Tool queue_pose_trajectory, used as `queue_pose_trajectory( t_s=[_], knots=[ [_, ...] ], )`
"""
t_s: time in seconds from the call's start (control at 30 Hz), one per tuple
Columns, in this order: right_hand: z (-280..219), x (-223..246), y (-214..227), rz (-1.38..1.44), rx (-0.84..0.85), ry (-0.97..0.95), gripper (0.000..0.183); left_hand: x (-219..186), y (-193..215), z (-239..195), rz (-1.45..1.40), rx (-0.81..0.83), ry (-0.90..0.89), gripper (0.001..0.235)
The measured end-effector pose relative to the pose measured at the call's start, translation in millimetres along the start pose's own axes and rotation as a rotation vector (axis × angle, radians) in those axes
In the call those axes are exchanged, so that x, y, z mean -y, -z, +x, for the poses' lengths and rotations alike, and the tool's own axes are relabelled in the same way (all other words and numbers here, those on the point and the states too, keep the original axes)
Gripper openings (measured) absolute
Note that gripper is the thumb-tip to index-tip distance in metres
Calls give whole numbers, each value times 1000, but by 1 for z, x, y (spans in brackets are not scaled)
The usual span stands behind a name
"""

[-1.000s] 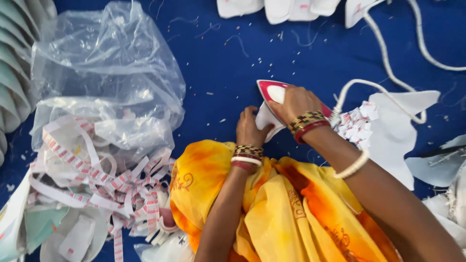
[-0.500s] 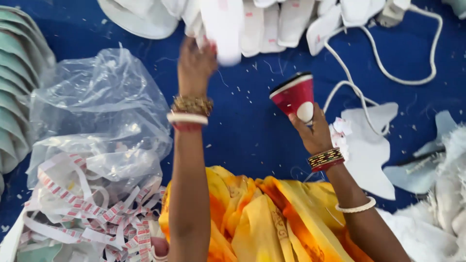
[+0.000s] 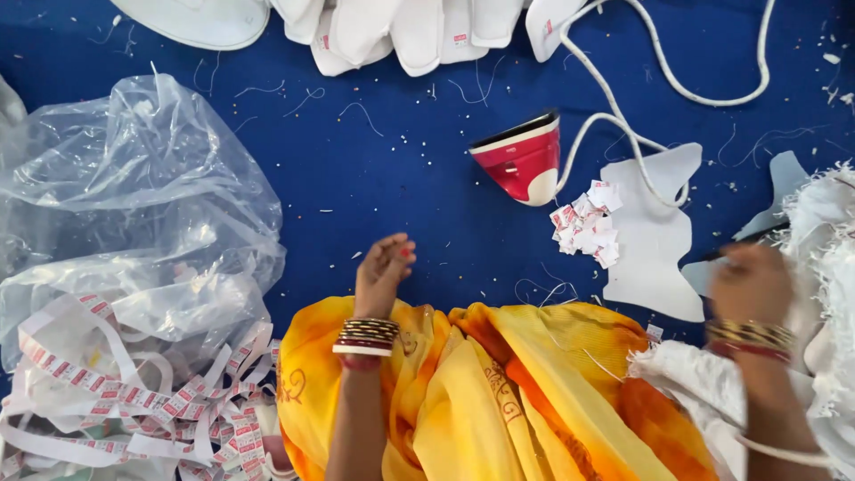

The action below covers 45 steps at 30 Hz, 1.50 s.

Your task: The person irons small white fabric pieces on a blue floor. They pick up a piece, place a small label on it, and press it with a red iron. The person repeats this process, moving finished pieces aside and handling new ones from a pile.

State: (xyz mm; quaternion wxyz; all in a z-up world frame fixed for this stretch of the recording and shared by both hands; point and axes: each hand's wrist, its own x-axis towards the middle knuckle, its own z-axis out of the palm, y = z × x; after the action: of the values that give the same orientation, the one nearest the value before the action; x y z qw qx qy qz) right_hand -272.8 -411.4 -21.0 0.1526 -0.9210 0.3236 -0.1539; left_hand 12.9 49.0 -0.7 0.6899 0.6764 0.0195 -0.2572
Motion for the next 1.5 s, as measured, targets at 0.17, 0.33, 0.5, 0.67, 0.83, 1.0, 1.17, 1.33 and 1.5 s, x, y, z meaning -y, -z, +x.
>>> queue_pose_trajectory(
  t_s=[0.17,0.33,0.5,0.67,0.83,1.0,1.17,1.33,1.5],
  knots=[
    [-36,-52,51,-402,114,-268,60,4,-8,8,25,97,-122,31],
    [-55,-105,38,-503,146,-237,41,32,-24,18,-40,139,-44,31],
    [-14,19,66,-302,254,-299,44,30,-24,4,8,193,-40,33],
    [-13,240,60,461,514,67,42,-21,-47,-17,-3,357,301,39],
    [-22,293,-1,333,496,579,41,31,-34,-2,-187,348,349,52],
    [-8,212,-16,193,369,29,20,42,-25,5,365,132,-18,57],
    [-6,154,-20,-137,184,157,35,12,-43,2,662,-84,-139,58],
    [-7,134,-22,98,195,68,14,-15,-49,-9,889,-221,-274,66],
    [8,135,-10,286,238,-166,16,-26,-52,-15,973,-181,-493,57]
  ],
)
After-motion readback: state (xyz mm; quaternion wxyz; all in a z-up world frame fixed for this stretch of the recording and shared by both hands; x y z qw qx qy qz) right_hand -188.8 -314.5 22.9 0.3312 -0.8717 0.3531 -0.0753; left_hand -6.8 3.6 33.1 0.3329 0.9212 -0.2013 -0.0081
